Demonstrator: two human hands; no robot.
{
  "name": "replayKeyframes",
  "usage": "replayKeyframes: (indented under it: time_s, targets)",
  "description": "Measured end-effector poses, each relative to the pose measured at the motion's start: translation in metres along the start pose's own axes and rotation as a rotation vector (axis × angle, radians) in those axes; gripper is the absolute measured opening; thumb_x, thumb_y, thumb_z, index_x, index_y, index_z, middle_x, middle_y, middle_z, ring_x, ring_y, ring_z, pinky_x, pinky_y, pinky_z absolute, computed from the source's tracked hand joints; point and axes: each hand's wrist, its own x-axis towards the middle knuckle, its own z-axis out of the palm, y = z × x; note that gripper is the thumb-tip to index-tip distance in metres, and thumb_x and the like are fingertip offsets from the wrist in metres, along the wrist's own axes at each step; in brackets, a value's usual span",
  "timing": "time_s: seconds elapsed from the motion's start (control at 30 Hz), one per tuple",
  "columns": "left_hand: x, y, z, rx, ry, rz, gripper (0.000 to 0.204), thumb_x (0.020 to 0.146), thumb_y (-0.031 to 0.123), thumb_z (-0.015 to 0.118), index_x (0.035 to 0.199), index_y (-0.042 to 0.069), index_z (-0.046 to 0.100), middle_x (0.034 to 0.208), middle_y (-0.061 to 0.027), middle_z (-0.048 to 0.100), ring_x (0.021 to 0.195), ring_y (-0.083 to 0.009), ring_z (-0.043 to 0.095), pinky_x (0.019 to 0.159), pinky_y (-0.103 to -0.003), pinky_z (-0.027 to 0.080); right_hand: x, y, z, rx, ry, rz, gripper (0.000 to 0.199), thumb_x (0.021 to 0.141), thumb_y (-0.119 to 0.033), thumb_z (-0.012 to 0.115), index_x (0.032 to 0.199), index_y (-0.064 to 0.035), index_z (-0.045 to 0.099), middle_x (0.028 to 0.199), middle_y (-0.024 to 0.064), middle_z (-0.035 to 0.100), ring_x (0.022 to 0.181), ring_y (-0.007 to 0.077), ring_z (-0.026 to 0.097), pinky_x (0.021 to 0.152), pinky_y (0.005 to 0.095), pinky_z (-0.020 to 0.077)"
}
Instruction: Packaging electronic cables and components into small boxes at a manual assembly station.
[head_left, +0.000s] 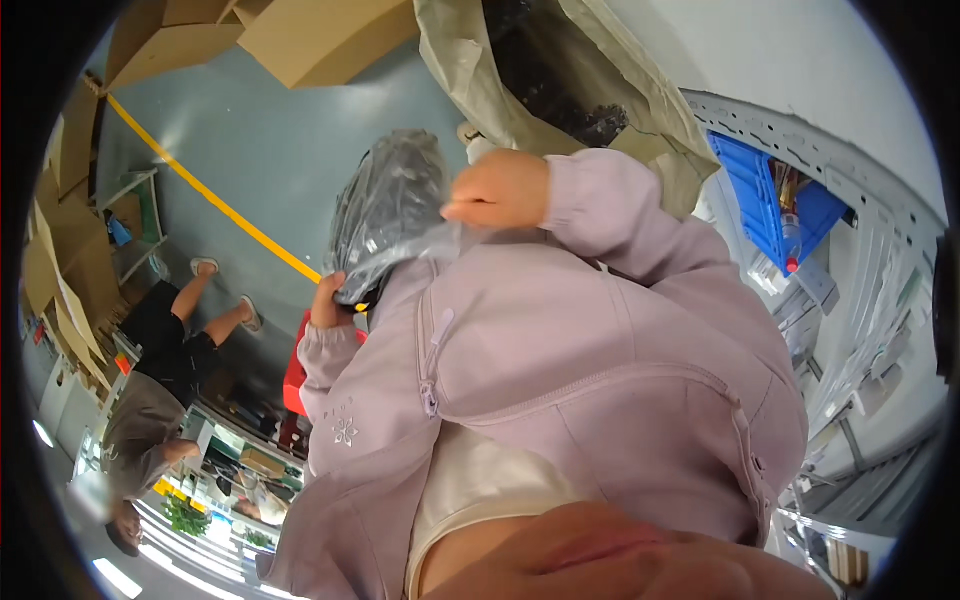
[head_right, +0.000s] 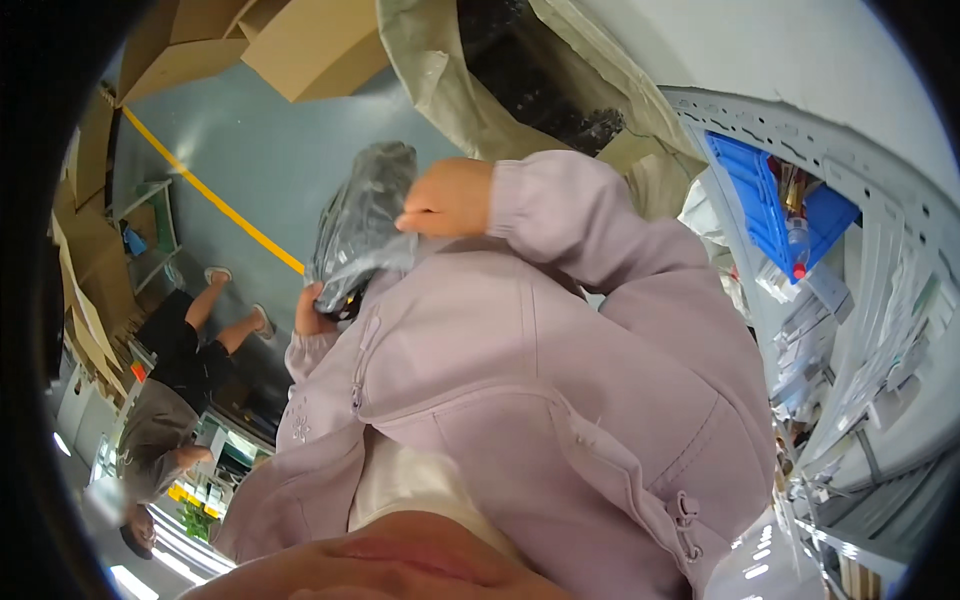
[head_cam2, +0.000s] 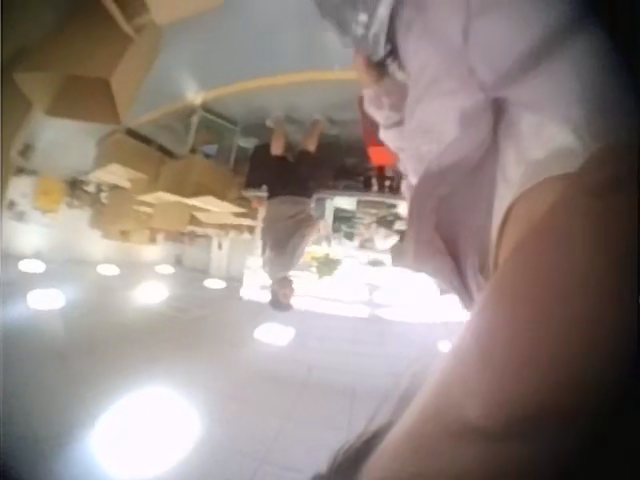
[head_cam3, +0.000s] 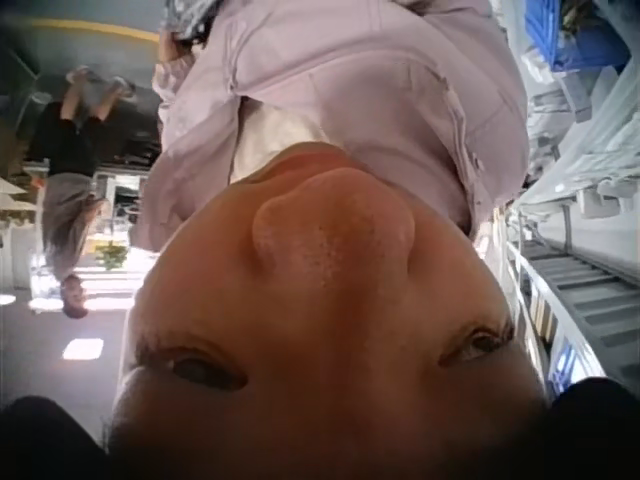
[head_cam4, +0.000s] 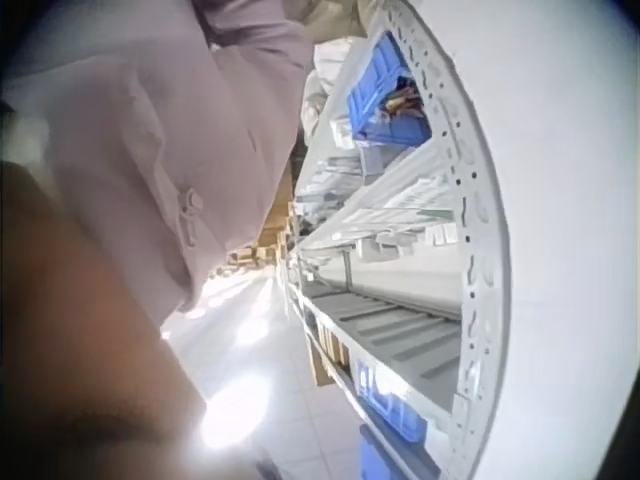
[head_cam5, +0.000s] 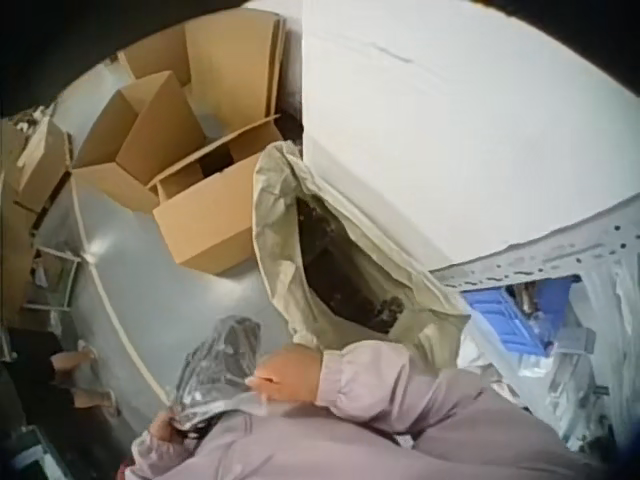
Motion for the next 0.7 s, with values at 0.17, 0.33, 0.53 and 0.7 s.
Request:
replayKeyframes:
  time_s: [0.17,0.33,0.53,0.7]
  targets:
    - [-0.037,0.000,0.033,-0.032,0.371,0.037,0.043,0.070,0.020,0.057,0.106,-0.003,0.051,0.092,-0.0104,0.060,0.080,-0.0222,0.060,0.072,-0.031,0.048,-0.052,0.100,-0.062,0.906,0.172,0.495,0.026,0.086,-0.023,0.047,0.088,-0.0010,0.060,0.084,0.0056,0.060,0.075,0.0121,0.058,0.069,0.0246,0.0462]
    - [-0.038,0.006,0.027,-0.092,0.521,-0.044,0.039,0.070,0.021,0.057,0.101,-0.002,0.052,0.086,-0.0089,0.060,0.070,-0.0206,0.060,0.061,-0.028,0.048,-0.149,0.442,0.149,0.479,-0.057,1.452,0.044,0.081,-0.037,0.053,0.109,-0.0030,0.049,0.091,0.0089,0.059,0.081,0.0211,0.057,0.072,0.0317,0.0459]
    - [-0.060,-0.016,0.008,-0.186,0.809,-0.071,0.033,0.070,0.023,0.058,0.093,0.001,0.053,0.078,-0.0068,0.059,0.057,-0.0171,0.055,0.042,-0.027,0.040,-0.139,0.502,0.279,0.937,0.125,1.903,0.051,0.076,-0.045,0.056,0.106,-0.0053,0.046,0.080,0.0146,0.055,0.067,0.0263,0.052,0.057,0.0381,0.0427]
    - [-0.071,-0.025,-0.007,-0.164,0.812,-0.116,0.030,0.069,0.024,0.059,0.091,0.003,0.054,0.073,-0.0041,0.058,0.053,-0.0150,0.053,0.037,-0.026,0.036,-0.115,0.482,0.258,0.877,0.312,1.847,0.040,0.078,-0.045,0.053,0.091,-0.0075,0.047,0.070,0.0099,0.051,0.057,0.0220,0.047,0.051,0.0360,0.0398]
